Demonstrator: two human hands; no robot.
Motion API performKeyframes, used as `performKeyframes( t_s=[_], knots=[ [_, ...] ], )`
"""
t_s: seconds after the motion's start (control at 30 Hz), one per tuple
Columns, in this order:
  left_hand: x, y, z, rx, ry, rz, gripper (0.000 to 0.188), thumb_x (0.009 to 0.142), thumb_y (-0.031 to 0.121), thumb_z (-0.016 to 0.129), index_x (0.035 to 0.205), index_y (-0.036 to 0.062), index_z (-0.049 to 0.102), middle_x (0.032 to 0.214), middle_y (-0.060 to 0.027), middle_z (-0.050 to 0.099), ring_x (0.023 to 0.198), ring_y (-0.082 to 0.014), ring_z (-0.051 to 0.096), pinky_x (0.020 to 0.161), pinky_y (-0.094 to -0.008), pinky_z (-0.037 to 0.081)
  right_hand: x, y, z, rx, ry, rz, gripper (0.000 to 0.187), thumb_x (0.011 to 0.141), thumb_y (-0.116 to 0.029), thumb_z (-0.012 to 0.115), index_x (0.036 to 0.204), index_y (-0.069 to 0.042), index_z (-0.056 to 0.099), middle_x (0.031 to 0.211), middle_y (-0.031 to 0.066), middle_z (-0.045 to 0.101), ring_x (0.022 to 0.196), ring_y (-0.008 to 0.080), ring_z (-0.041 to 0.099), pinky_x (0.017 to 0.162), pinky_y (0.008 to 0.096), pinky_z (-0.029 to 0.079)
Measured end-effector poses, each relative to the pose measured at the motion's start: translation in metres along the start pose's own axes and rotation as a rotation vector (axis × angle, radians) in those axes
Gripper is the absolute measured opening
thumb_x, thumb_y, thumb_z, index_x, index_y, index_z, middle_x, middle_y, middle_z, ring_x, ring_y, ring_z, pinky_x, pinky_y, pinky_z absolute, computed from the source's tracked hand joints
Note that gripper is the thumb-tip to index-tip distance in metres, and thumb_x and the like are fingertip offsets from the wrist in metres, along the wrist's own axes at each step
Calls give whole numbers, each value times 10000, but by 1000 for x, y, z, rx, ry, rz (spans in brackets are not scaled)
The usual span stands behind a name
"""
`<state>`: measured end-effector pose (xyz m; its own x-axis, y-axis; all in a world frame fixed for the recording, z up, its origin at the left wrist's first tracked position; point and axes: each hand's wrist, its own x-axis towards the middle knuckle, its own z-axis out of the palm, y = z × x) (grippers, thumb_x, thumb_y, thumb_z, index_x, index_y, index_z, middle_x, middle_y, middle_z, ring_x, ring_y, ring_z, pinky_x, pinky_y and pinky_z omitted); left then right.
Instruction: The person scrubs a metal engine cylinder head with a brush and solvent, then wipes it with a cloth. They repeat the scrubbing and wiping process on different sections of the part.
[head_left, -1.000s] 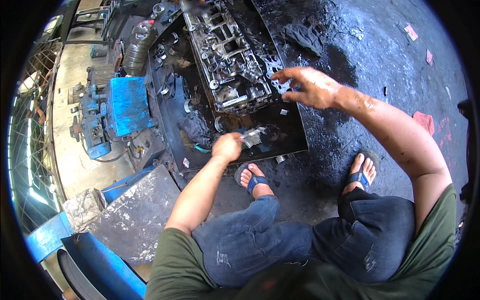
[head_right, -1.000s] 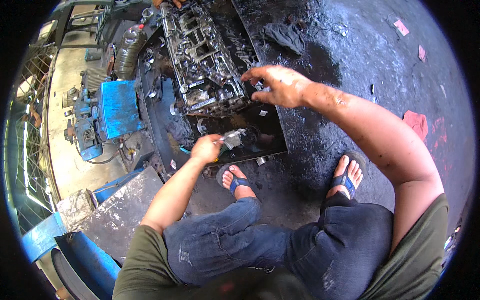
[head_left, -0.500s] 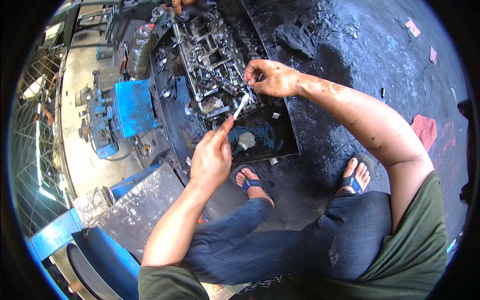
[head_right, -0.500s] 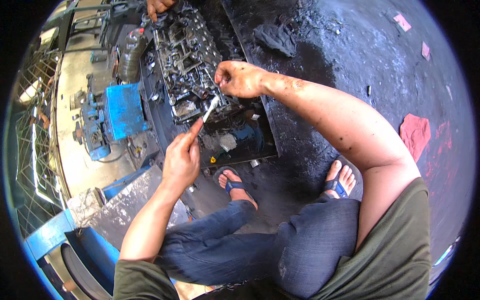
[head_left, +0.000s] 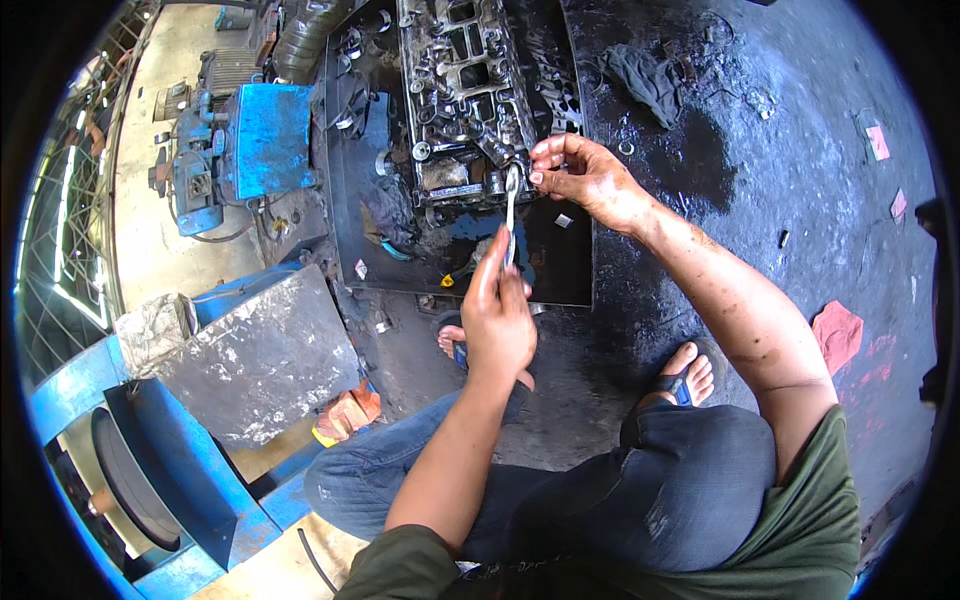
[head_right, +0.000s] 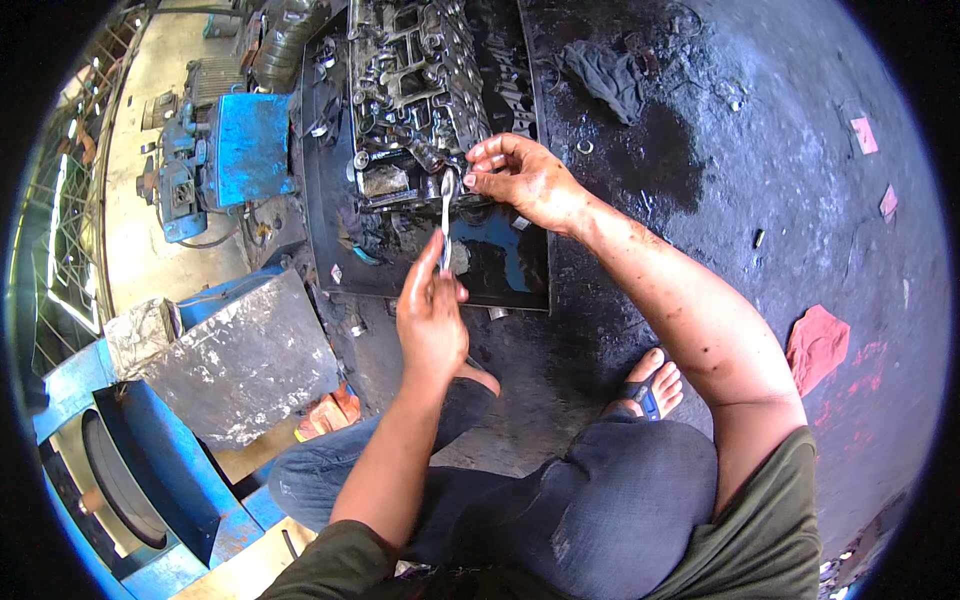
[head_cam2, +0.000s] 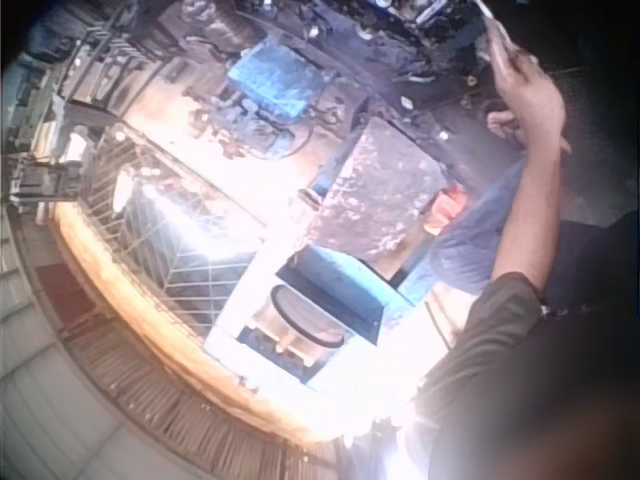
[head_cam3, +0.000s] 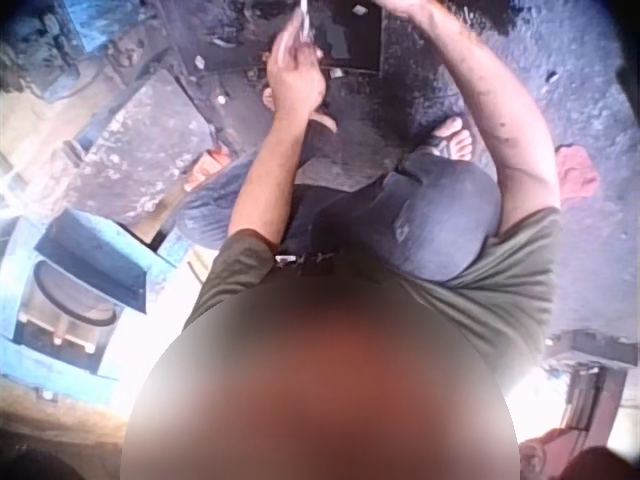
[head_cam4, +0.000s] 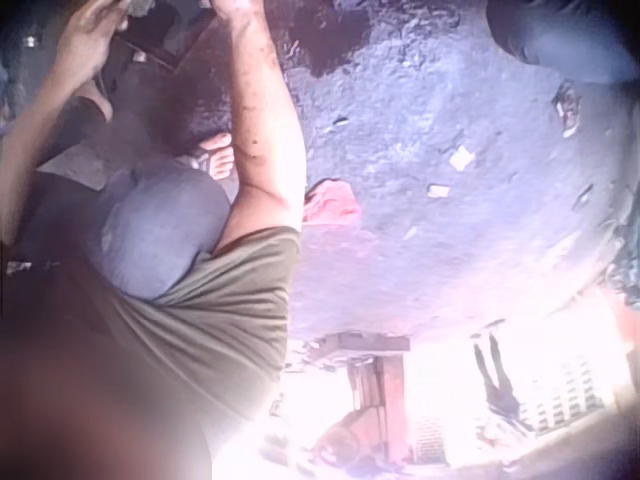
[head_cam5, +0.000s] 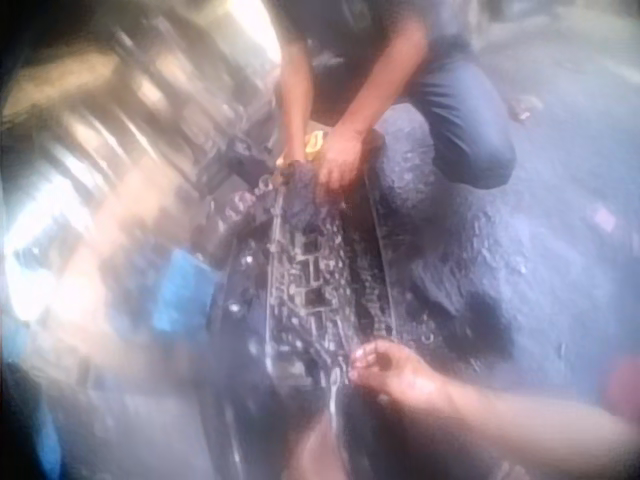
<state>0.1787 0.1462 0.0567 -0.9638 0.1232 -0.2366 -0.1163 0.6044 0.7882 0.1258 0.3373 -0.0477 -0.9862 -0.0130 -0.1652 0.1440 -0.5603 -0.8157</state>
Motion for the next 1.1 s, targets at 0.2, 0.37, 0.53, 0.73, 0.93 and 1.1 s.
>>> performKeyframes(
  t_s=[0.2, 0.37, 0.53, 0.73, 0.93, 1.1],
  knots=[
    [-4, -2, 3, -71, -20, -46, 492, 1111, 22, 481, 1595, 112, 492, 929, 3, 578, 749, -56, 505, 673, -242, 475, 11, 5, -1, -83, -10, -8, 331, 929, -38, 812, 1202, -67, 626, 1006, -20, 606, 960, 83, 619, 895, 251, 537],
    [-8, -8, 2, -14, 11, 130, 393, 1125, 61, 484, 1515, 49, 530, 919, -9, 561, 738, -59, 500, 648, -244, 458, 13, 13, 2, 37, -41, 0, 267, 936, -84, 834, 1053, -123, 597, 905, -80, 545, 836, 20, 510, 773, 214, 466],
    [-9, 0, 3, -243, -50, -425, 256, 1151, 104, 460, 1351, 11, 591, 840, 70, 492, 687, 11, 370, 609, -180, 343, 13, 17, 3, -39, -11, 4, 268, 937, -109, 846, 1046, -118, 601, 924, -88, 537, 860, 16, 508, 800, 217, 464],
    [-5, 3, 13, -298, -88, -293, 255, 1152, 170, 500, 1336, 42, 620, 830, 85, 471, 661, 4, 386, 558, -188, 328, 14, 12, -7, 49, -119, 48, 200, 970, -140, 793, 1079, -105, 629, 941, -57, 615, 851, 44, 565, 807, 228, 479],
    [4, 17, 1, -447, -3, -653, 271, 1151, 220, 527, 1290, 19, 645, 833, 89, 459, 687, -8, 375, 589, -184, 305, 19, 14, -12, -19, -153, 43, 127, 1017, -167, 694, 1093, -77, 648, 991, -3, 677, 891, 92, 622, 851, 271, 514],
    [10, 17, -4, -149, -135, -288, 262, 1154, 219, 509, 1186, 9, 662, 852, 59, 515, 726, -26, 425, 619, -218, 366, 23, 13, -10, 26, -148, 38, 144, 1001, -191, 703, 1036, -66, 639, 942, -13, 649, 837, 73, 585, 808, 267, 510]
  ],
)
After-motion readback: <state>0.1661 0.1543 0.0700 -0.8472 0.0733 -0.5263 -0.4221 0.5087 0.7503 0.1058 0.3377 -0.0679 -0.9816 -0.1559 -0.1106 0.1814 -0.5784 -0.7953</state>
